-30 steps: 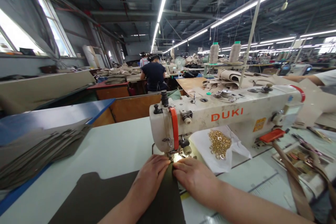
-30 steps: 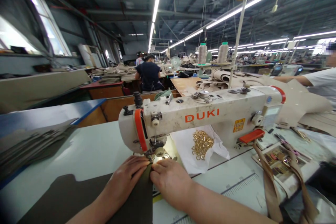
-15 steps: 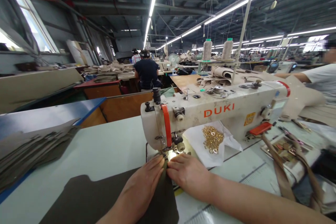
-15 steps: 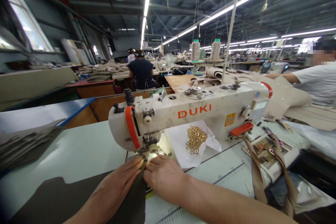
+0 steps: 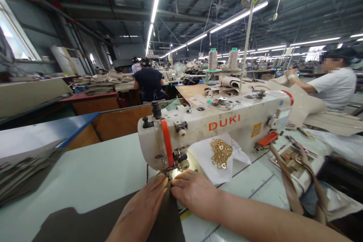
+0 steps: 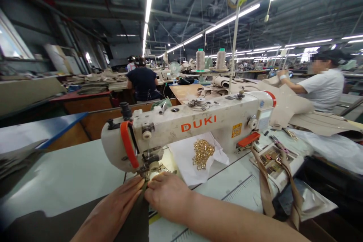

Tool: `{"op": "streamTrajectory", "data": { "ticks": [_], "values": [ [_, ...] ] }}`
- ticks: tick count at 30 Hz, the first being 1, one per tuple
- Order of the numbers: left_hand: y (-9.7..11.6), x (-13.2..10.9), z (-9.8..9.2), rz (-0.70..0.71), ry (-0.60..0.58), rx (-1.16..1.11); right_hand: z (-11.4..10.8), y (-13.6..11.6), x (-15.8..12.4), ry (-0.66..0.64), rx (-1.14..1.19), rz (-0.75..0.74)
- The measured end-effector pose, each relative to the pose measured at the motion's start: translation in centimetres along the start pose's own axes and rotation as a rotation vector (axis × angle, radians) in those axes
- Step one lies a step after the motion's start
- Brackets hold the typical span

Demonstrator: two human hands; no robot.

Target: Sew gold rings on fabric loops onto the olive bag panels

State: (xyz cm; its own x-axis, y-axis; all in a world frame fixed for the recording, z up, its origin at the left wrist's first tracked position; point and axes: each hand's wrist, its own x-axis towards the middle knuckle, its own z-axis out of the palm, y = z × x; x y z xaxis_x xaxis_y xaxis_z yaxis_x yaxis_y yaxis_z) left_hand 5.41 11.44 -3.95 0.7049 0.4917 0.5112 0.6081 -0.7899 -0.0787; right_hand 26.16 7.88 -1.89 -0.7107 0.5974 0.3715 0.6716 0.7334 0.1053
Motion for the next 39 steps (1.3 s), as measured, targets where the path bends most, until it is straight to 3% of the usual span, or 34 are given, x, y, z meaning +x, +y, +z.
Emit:
{"op": "streamTrajectory", "data": {
  "ticks": [4,15,24,29,33,39],
  "values": [
    [0.7,0.7,-0.7,0.039,-0.027,0.041,-0.2,0.0,0.0,-0.007,0.024,0.002],
    [2.3,1.7,-1.9,-0.041,-0.092,0.009,-0.1,-0.4,0.0,-0.038,0.129,0.055],
    [3.1,1.3,-1.7,-0.207,-0.101,-0.042,0.5,-0.7,-0.4,0.077,0.134,0.025],
    [3.9,-1.0,-4.0,-0.274,-0.099,-0.020,1.5,-2.6,-0.1,0.198,0.125,-0.134],
    [4.2,-3.8,-6.7,-0.362,-0.162,-0.047,2.0,-4.8,0.5,0.192,0.106,-0.205],
    [4.7,-12.3,-6.7,-0.269,-0.118,0.160,1.5,-5.5,0.5,0.373,0.122,-0.133]
  ]
}}
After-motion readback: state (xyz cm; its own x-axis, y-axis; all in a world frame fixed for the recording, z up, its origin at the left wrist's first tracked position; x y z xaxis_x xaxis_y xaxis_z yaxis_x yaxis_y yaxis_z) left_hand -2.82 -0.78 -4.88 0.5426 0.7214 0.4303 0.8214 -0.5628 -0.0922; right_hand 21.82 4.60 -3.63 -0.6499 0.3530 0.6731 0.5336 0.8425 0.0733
